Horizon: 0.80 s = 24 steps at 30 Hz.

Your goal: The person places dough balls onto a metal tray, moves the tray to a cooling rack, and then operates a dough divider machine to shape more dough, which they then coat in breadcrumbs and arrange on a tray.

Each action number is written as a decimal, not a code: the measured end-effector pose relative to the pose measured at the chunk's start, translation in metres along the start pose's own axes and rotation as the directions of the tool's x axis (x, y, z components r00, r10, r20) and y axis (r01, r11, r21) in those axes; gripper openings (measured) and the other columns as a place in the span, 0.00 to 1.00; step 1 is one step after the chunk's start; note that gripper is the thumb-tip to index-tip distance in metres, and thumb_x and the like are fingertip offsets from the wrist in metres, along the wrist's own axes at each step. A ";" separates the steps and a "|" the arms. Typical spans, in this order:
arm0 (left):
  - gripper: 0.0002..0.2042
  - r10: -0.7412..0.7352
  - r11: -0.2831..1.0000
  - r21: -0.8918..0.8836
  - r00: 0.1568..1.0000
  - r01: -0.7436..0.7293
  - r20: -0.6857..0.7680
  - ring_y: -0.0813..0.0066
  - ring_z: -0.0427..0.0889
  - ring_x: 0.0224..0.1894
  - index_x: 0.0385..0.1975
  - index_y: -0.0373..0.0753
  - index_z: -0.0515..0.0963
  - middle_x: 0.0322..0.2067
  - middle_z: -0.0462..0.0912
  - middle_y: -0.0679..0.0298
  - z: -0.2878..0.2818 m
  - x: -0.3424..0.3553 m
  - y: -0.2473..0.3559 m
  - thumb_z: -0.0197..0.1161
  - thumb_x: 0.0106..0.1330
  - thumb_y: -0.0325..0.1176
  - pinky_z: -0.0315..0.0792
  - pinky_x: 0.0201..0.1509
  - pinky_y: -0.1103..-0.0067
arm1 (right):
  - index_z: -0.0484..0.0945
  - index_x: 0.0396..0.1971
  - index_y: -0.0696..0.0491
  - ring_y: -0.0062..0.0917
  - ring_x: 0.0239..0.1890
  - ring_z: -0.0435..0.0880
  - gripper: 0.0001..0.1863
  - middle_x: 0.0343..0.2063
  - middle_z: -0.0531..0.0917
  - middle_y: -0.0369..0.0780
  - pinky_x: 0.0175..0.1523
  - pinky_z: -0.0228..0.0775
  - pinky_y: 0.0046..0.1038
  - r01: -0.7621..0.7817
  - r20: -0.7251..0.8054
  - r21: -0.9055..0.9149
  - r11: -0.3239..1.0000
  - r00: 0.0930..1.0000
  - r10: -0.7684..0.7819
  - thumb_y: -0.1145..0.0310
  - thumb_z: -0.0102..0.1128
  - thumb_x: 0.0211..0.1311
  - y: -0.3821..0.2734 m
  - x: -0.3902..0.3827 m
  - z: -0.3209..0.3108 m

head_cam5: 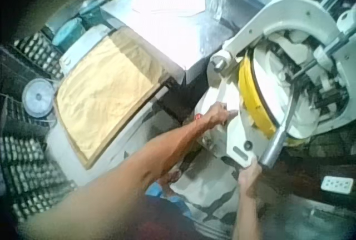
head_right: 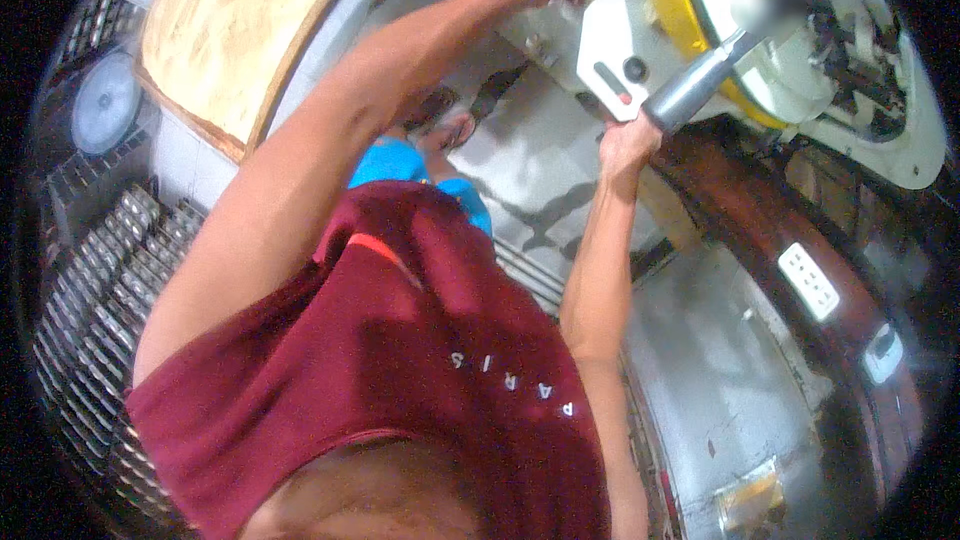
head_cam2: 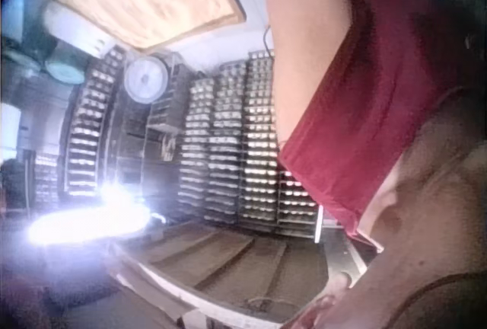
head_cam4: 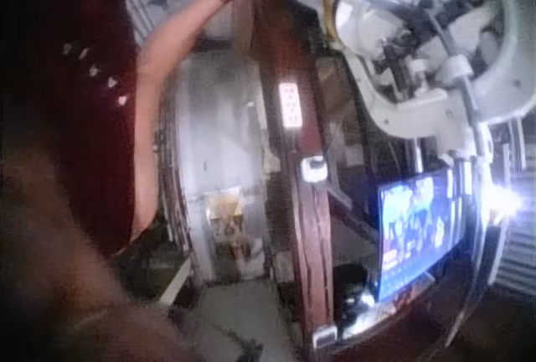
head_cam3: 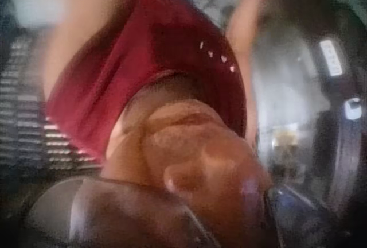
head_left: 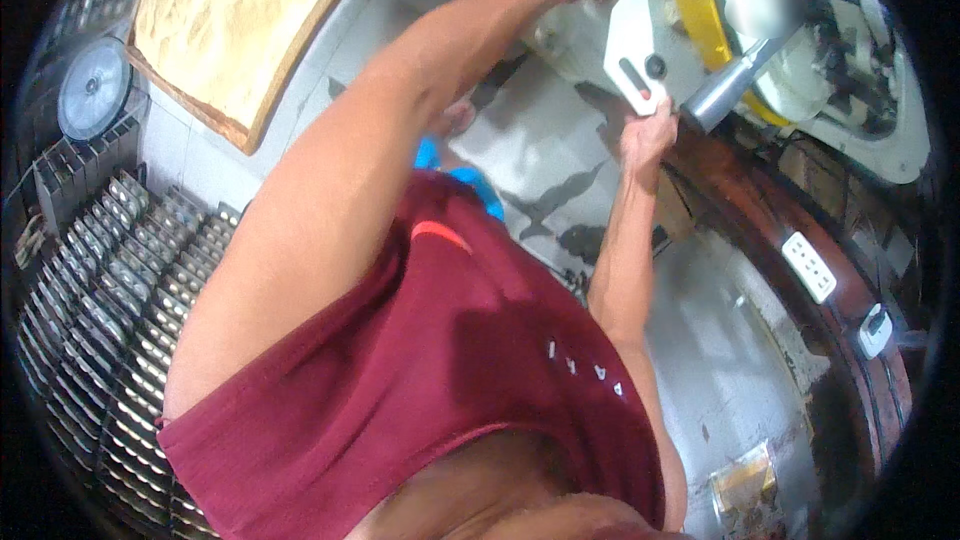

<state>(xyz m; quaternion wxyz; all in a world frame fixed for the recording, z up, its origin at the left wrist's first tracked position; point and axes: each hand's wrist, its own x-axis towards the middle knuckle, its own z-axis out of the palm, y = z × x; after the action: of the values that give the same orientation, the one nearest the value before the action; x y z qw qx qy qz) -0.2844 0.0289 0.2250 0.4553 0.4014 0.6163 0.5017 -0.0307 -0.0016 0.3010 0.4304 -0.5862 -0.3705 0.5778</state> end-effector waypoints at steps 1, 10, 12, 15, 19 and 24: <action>0.29 0.105 0.977 0.188 0.994 -0.099 -0.022 0.64 0.83 0.25 0.29 0.34 0.84 0.23 0.84 0.56 0.002 -0.001 -0.005 0.61 0.63 0.62 0.77 0.33 0.69 | 0.73 0.47 0.60 0.29 0.41 0.79 0.12 0.38 0.78 0.42 0.48 0.75 0.38 -0.007 -0.036 -0.039 0.999 0.999 0.006 0.68 0.51 0.71 -0.001 -0.004 0.000; 0.22 0.041 0.987 0.157 0.998 -0.034 -0.045 0.64 0.85 0.37 0.36 0.34 0.84 0.35 0.86 0.51 -0.046 -0.038 0.019 0.62 0.65 0.51 0.76 0.44 0.68 | 0.76 0.46 0.57 0.24 0.26 0.83 0.13 0.31 0.83 0.40 0.33 0.79 0.27 0.045 0.076 -0.402 0.915 0.997 -0.016 0.63 0.57 0.69 -0.022 -0.023 -0.027; 0.21 0.049 0.998 -0.035 0.972 -0.058 -0.231 0.66 0.84 0.42 0.41 0.32 0.83 0.41 0.85 0.52 -0.053 -0.052 0.048 0.65 0.66 0.48 0.76 0.47 0.70 | 0.78 0.47 0.57 0.23 0.27 0.83 0.14 0.31 0.84 0.41 0.33 0.77 0.24 0.133 -0.060 -0.382 0.915 0.984 -0.168 0.64 0.59 0.69 -0.073 -0.039 -0.042; 0.15 0.211 0.962 -0.077 0.893 -0.262 -0.398 0.69 0.83 0.42 0.46 0.34 0.80 0.41 0.84 0.57 -0.102 -0.052 0.110 0.64 0.68 0.39 0.76 0.47 0.72 | 0.79 0.45 0.56 0.21 0.29 0.82 0.11 0.28 0.82 0.38 0.34 0.78 0.24 0.455 -0.075 -0.407 0.792 0.848 -0.525 0.66 0.57 0.71 -0.172 -0.082 -0.015; 0.16 0.775 0.614 0.263 0.507 -0.744 -0.378 0.64 0.78 0.53 0.49 0.38 0.76 0.45 0.79 0.54 -0.173 0.008 0.244 0.68 0.63 0.32 0.72 0.57 0.69 | 0.78 0.47 0.57 0.22 0.32 0.80 0.16 0.30 0.81 0.37 0.43 0.76 0.28 0.810 0.074 -0.286 0.512 0.551 -0.831 0.59 0.55 0.72 -0.337 -0.088 0.064; 0.26 0.944 0.323 0.544 0.303 -0.775 -0.129 0.56 0.74 0.57 0.49 0.37 0.78 0.51 0.76 0.53 -0.185 0.097 0.363 0.65 0.64 0.54 0.69 0.62 0.64 | 0.73 0.55 0.60 0.28 0.43 0.81 0.27 0.43 0.82 0.43 0.53 0.72 0.31 0.917 0.235 -0.163 0.365 0.395 -0.888 0.50 0.53 0.72 -0.547 -0.008 0.203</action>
<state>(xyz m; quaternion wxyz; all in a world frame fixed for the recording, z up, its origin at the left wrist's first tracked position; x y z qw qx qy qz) -0.4740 0.1375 0.5820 -0.1311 0.6315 0.4594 0.6107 -0.1993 0.2007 0.8220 0.5725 -0.3073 -0.7269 0.2225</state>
